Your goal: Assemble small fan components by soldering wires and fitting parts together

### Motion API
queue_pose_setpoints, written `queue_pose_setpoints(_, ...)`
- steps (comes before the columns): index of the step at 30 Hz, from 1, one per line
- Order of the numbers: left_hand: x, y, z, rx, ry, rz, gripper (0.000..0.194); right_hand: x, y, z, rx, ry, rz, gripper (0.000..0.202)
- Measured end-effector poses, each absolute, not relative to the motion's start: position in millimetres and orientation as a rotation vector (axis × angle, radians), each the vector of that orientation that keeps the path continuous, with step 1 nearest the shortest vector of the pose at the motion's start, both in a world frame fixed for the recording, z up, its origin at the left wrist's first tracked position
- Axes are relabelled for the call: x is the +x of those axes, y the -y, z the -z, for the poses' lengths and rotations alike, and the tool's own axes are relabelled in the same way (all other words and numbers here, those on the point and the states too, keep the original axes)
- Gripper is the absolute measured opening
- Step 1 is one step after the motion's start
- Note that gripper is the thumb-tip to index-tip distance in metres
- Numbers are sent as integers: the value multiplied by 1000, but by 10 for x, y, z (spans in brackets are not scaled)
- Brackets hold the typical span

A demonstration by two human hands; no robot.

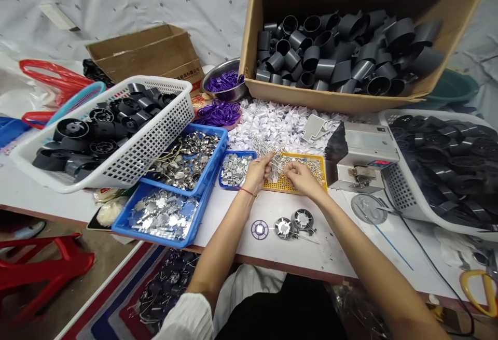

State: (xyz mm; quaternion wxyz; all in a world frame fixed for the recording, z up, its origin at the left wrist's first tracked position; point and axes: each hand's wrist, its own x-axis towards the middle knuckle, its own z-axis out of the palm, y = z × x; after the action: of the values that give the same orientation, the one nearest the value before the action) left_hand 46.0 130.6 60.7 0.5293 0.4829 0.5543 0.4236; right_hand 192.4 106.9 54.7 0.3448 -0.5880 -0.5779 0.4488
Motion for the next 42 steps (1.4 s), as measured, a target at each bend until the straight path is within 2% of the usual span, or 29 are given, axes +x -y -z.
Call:
queue_pose_setpoints(6,239,-1110,-797,1158,-1221,-951,49,1977,-850,-726,-1494,1509,-1008,19)
queue_pose_setpoints(8,-10,-847,-886,1329,-1117,-707,56,2061,-610,-860,-1440,1619,-1071,22)
queue_pose_setpoints(10,-280,-562,-912,1481,-913,-276,62,2130,-324,-964,-1383,1838,-1201,22)
queue_pose_setpoints(12,-497,-297,-829,1589,-1005,-134,52,2150,-60,-999,-1412,1933,-1247,23)
queue_pose_setpoints(14,-612,-76,-631,1737,-1522,-308,48,2102,136,-959,-1499,1870,-1123,23)
queue_pose_setpoints(16,-624,94,-370,1867,-1977,-451,57,1993,256,-875,-1532,1764,-925,23)
queue_pose_setpoints(18,-571,216,-132,1965,-2098,-531,56,1850,323,-787,-1497,1718,-737,22)
queue_pose_setpoints(21,-467,305,42,1781,-2039,-852,46,1642,379,-696,-1408,1747,-524,20)
queue_pose_setpoints(25,-359,272,-31,1187,-1739,-1190,28,1451,429,-616,-1316,1783,-385,20)
queue_pose_setpoints(32,-139,189,-298,693,-1408,-1333,48,1424,447,-513,-1332,1784,-140,20)
queue_pose_setpoints(37,-48,192,-390,583,-1327,-1371,48,1465,460,-527,-1254,1878,132,20)
queue_pose_setpoints(42,-20,186,-433,606,-1350,-1345,51,1461,490,-530,-1045,2049,389,7)
